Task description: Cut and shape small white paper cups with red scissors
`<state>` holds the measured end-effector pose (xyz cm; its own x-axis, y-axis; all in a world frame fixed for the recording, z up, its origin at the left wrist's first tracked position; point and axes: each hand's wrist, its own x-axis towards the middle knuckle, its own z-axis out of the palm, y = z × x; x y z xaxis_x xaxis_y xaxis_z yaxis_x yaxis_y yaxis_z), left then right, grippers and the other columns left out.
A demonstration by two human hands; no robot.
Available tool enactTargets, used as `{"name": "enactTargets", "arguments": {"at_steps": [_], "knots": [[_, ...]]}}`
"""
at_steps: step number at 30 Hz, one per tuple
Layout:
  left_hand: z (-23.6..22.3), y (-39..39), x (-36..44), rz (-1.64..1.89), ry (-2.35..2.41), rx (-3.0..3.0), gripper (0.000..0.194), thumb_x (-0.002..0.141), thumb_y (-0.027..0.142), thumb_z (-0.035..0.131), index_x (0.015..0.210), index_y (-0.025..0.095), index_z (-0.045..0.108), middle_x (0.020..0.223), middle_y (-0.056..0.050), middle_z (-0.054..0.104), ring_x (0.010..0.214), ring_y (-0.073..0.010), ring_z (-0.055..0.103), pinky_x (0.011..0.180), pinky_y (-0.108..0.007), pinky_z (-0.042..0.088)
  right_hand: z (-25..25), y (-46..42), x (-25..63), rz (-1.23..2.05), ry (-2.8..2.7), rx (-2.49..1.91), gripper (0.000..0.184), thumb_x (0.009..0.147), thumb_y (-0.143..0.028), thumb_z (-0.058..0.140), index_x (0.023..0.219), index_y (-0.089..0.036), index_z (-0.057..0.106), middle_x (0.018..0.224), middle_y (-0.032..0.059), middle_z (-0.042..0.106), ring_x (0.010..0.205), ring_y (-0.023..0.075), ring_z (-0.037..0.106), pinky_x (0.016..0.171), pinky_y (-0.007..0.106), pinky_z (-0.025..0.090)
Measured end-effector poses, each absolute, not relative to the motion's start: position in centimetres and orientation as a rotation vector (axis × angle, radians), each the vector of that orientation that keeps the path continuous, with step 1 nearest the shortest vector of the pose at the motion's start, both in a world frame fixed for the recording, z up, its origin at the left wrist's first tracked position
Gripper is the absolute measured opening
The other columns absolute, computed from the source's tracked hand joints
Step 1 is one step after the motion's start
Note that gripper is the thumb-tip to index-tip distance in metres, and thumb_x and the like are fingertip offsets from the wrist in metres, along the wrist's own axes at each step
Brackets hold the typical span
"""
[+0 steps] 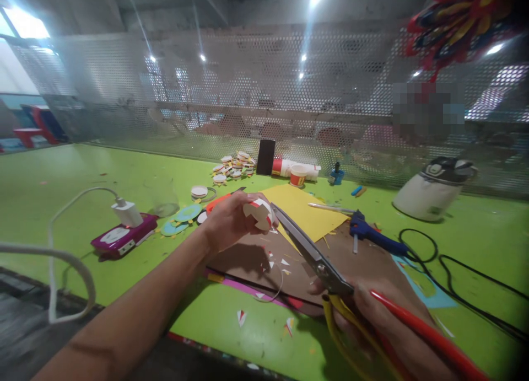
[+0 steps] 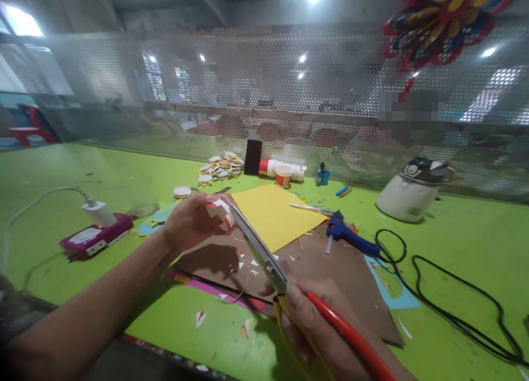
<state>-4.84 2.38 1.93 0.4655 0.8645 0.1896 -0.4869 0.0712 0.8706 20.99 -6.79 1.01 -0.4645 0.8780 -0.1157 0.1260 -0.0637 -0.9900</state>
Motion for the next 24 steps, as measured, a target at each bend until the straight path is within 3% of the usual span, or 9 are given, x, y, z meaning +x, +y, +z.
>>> {"name": "enactTargets", "arguments": {"at_steps": [6,19,24], "knots": [[2.1,2.4,-5.1,1.075,0.421,1.089,0.03,0.077,0.037,0.06,0.08,0.008,0.067,0.078,-0.015,0.073,0.066,-0.0199,0.066,0.058,-0.025,0.05,0.3,-6.5,21.5,1.676,-1.531,-0.967,0.057,0.085,-0.071,0.054,0.101,-0.018,0.07,0.056,-0.0037,0.047,0.05,0.0089,0.039,0.051,0.022,0.036],[1.7,2.3,-5.0,1.126,0.367,0.987,0.028,0.084,0.034,0.06,0.091,0.009,0.071,0.083,-0.009,0.072,0.066,-0.0185,0.068,0.057,-0.028,0.054,0.5,-6.7,21.8,1.795,-1.537,-0.989,0.062,0.082,-0.077,0.052,0.101,-0.021,0.07,0.055,-0.0023,0.051,0.049,0.0119,0.045,0.052,0.026,0.041],[1.7,2.1,-5.0,1.137,0.383,0.927,0.025,0.083,0.031,0.06,0.092,0.01,0.071,0.081,-0.009,0.072,0.067,-0.0192,0.067,0.061,-0.03,0.055,-0.6,-6.8,22.6,1.955,-1.292,-0.968,0.049,0.08,-0.068,0.063,0.094,-0.022,0.073,0.065,0.0011,0.06,0.058,0.0136,0.054,0.057,0.025,0.047]]}}
